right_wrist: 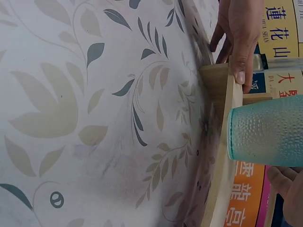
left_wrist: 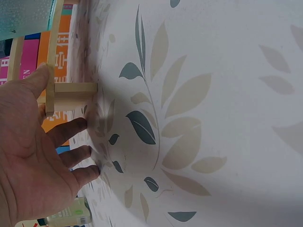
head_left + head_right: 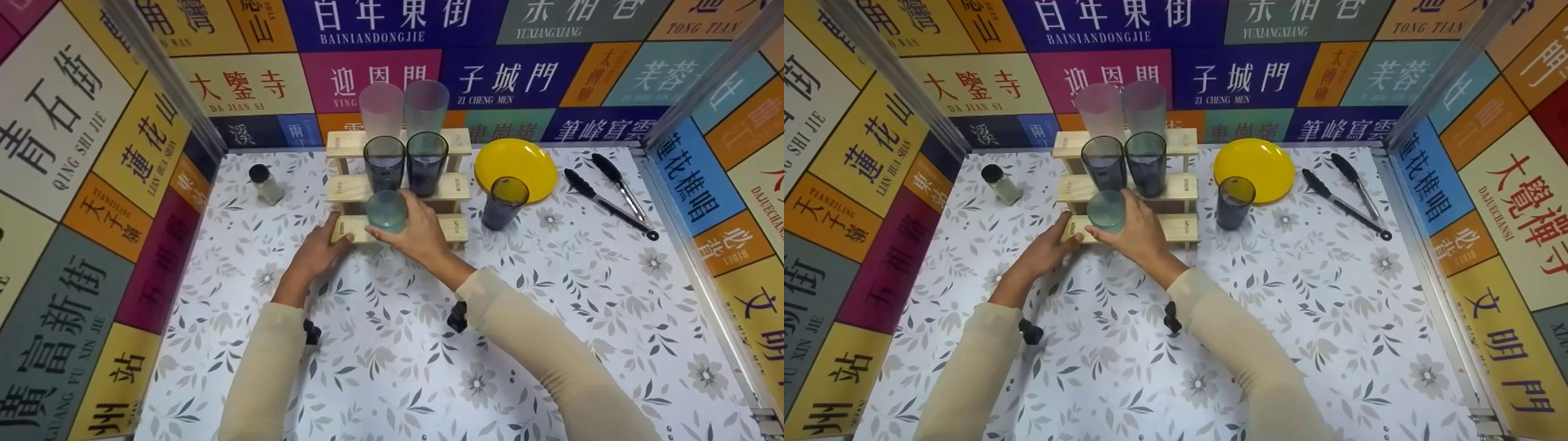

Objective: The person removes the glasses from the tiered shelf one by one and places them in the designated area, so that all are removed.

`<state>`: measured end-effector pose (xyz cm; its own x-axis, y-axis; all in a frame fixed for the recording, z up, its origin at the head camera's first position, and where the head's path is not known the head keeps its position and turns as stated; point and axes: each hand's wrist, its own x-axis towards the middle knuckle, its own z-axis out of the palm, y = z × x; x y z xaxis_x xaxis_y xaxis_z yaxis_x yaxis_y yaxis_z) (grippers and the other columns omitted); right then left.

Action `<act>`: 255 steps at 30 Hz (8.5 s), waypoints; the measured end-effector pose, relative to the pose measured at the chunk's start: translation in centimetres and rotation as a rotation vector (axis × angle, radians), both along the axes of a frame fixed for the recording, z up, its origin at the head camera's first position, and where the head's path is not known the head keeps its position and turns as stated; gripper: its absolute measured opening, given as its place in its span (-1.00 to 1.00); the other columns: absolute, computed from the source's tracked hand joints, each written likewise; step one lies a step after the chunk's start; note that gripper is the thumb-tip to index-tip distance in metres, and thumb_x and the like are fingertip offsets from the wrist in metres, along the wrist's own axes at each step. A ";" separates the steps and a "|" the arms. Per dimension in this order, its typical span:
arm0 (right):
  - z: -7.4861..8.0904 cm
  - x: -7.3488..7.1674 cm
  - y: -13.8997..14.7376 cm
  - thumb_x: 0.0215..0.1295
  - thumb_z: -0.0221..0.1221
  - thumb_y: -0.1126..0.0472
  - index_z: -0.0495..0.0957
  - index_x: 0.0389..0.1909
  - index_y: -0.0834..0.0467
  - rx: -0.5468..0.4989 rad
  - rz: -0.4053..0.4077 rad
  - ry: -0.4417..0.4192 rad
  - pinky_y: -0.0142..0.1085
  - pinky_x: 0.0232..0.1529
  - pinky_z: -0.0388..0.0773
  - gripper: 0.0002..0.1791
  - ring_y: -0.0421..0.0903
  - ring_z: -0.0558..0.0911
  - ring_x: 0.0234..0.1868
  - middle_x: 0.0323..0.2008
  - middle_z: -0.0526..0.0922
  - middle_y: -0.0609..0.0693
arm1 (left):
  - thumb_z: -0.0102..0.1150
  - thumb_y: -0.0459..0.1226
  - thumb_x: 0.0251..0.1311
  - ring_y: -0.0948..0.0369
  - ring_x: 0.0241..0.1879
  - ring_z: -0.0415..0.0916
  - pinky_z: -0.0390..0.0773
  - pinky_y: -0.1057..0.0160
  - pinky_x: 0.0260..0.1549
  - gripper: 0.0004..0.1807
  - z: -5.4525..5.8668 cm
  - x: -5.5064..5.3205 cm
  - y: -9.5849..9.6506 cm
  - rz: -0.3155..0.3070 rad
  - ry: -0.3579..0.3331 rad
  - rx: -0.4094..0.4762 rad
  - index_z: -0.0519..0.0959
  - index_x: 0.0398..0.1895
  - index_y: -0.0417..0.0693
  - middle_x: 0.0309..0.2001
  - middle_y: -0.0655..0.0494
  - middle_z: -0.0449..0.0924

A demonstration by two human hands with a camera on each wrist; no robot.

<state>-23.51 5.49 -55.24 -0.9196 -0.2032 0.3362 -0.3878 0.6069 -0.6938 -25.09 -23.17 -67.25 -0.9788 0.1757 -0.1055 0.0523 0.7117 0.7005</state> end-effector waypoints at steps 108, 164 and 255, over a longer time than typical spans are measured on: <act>2.9 1.3 23.9 0.17 0.69 0.01 0.55 0.50 0.00 -0.056 -0.049 -0.164 -0.50 0.11 0.51 -0.12 0.04 0.66 0.24 0.32 0.71 0.10 | 0.05 0.25 0.63 -0.36 0.55 0.40 0.40 -0.36 0.51 -0.09 7.6 2.4 2.1 0.033 -0.155 -0.064 0.00 0.85 0.20 0.61 -0.41 0.36; -2.4 -4.8 30.7 0.32 0.60 0.03 0.21 0.75 0.01 -0.257 -0.249 -0.523 0.17 0.70 0.25 0.08 0.22 0.34 0.65 0.67 0.33 0.21 | 0.00 0.29 0.64 -0.38 0.61 0.32 0.36 -0.41 0.53 -0.07 7.7 2.5 2.1 0.031 -0.180 -0.080 -0.06 0.86 0.23 0.66 -0.34 0.31; 6.1 -7.4 11.7 0.20 0.65 -0.12 0.21 0.76 0.06 -0.354 0.177 -0.310 0.03 0.74 0.24 0.20 0.09 0.38 0.69 0.67 0.40 0.08 | -0.03 0.27 0.66 -0.44 0.69 0.12 0.22 -0.43 0.62 -0.07 7.5 2.7 1.9 0.023 -0.156 -0.049 -0.09 0.87 0.16 0.71 -0.40 0.17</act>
